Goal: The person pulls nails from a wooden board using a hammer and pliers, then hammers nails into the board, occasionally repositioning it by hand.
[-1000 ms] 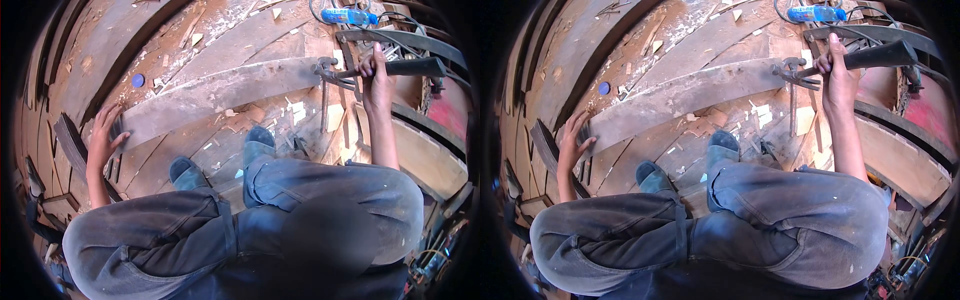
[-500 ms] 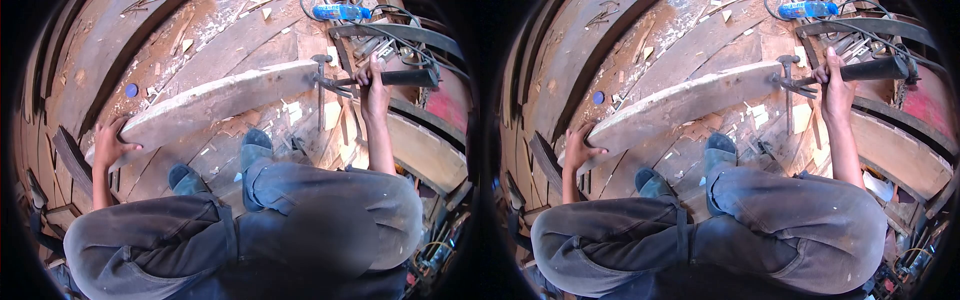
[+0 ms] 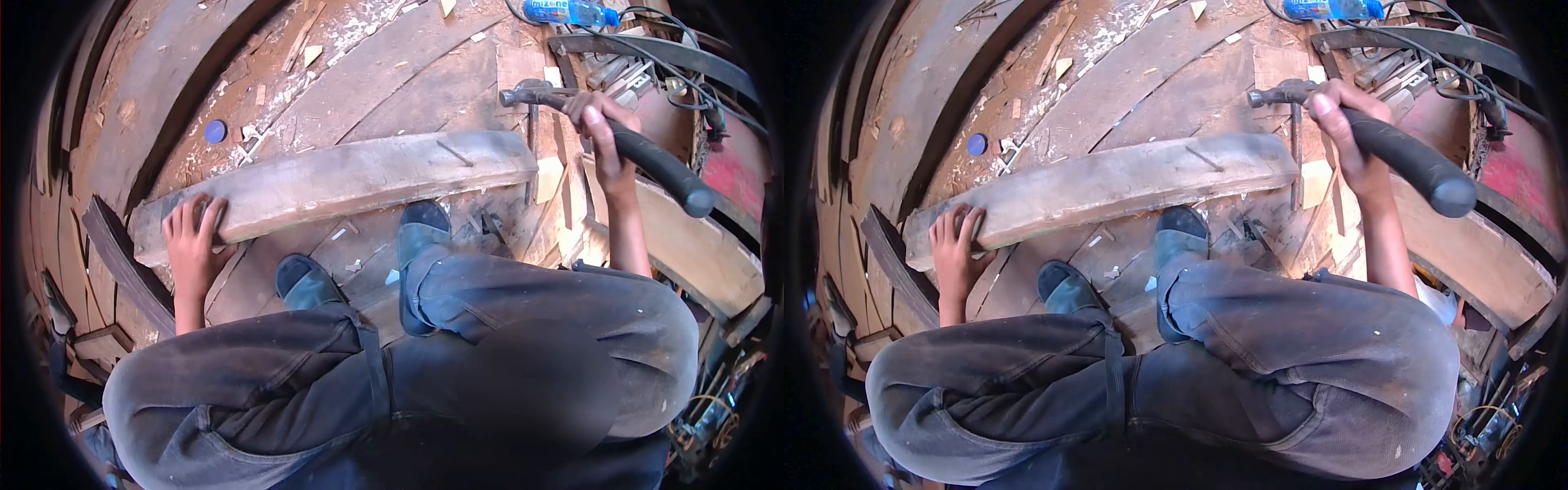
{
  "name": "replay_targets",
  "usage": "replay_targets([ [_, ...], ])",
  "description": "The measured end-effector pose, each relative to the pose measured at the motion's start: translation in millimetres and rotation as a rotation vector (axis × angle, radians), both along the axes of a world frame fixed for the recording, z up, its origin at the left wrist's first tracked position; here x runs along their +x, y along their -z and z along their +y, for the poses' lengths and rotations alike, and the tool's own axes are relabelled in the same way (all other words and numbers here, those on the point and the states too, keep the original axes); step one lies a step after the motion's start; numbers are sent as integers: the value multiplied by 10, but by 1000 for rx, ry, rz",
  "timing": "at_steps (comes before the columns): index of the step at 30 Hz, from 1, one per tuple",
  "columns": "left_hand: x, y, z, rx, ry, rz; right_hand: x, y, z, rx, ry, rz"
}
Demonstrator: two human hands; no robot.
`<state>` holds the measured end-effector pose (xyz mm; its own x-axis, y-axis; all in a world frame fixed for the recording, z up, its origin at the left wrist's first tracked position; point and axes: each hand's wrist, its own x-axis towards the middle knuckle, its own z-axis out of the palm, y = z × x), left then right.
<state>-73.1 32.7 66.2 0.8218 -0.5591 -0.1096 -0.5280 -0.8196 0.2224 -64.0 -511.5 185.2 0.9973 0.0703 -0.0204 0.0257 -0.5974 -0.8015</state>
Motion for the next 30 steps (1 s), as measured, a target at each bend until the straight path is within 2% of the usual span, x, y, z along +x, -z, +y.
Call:
replay_targets([
  [2, 24, 62, 17, 45, 22, 72, -5, 82, 42, 31, -30, 15],
  [5, 34, 171, -32, 18, 70, 153, -38, 210, 105, 140, 96, 51],
  [12, 59, 236, 15, -78, 60, 166, -4, 363, 364, 1014, 429, 141],
  [16, 98, 225, 10, -148, 59, 190, -40, 591, 560, 1268, 570, 76],
  [19, 135, 194, 8, -171, 54, 227, -21, 761, 791, 1315, 561, 31],
  [23, 243, 156, 16, -167, 57, 284, -158, 989, 896, 944, 377, 42],
  [28, 521, 196, 89, -198, 99, 388, -431, 877, 600, 753, 167, 45],
  [30, 557, 163, 61, -208, 108, 406, -558, 773, 536, 722, 163, 63],
])
